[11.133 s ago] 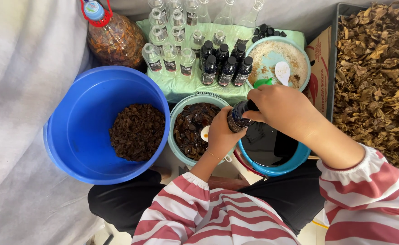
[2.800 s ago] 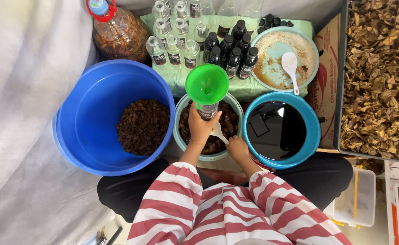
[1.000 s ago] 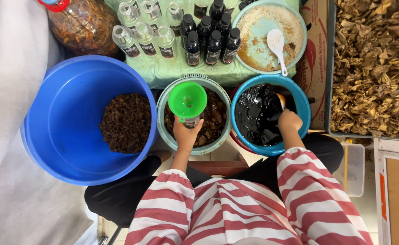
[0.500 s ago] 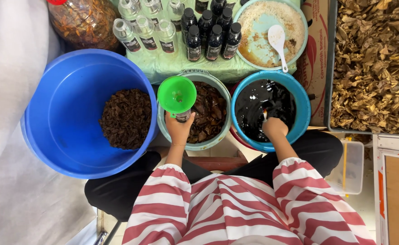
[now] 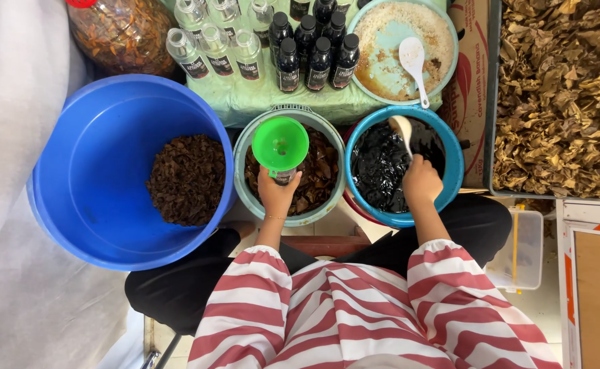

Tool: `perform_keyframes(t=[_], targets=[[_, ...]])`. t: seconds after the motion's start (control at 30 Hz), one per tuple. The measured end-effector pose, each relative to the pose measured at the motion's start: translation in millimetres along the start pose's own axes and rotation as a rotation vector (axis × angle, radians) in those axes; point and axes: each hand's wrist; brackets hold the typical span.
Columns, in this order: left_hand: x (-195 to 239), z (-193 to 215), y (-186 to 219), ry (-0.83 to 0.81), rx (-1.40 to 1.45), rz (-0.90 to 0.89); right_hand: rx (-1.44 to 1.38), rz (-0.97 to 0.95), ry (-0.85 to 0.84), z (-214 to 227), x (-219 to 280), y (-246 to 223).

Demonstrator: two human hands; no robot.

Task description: The person pours a dark liquid from a blue bucket into small glass bottles using a green funnel and a white ladle. The person places the filled bottles on a green tray and repeats the process for multiple bottles.

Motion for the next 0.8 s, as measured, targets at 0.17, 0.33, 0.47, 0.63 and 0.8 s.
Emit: perform_keyframes(t=[0.17,0.33,0.47,0.63,0.8], targets=[[0,-1,-2,0.005,0.005,0.021,-0.037,-0.144,-0.082,-39,-2,17],[3,-5,-5,0.005,-0.017,0.016,-0.214,-0.228,-0.241,-86,7,12],[6,-6,6,-0.026,-0.012,0.048,-0.476,-0.299,-0.413,-102,15,-3],[7,-12,7,-0.031,-0.003,0.021,-0.932,-0.548,-0.471,-127,21,-6],[7,-15,16,-0.056,0.033,0.037,-1.383,-0.791,-0.473,-73,24,-15]])
Point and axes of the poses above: each hand's wrist, its own x-axis away from the middle knuckle, its own z-axis out of the back of the hand, y = z × x, and after that the axes turned 3 degrees about y, right-handed
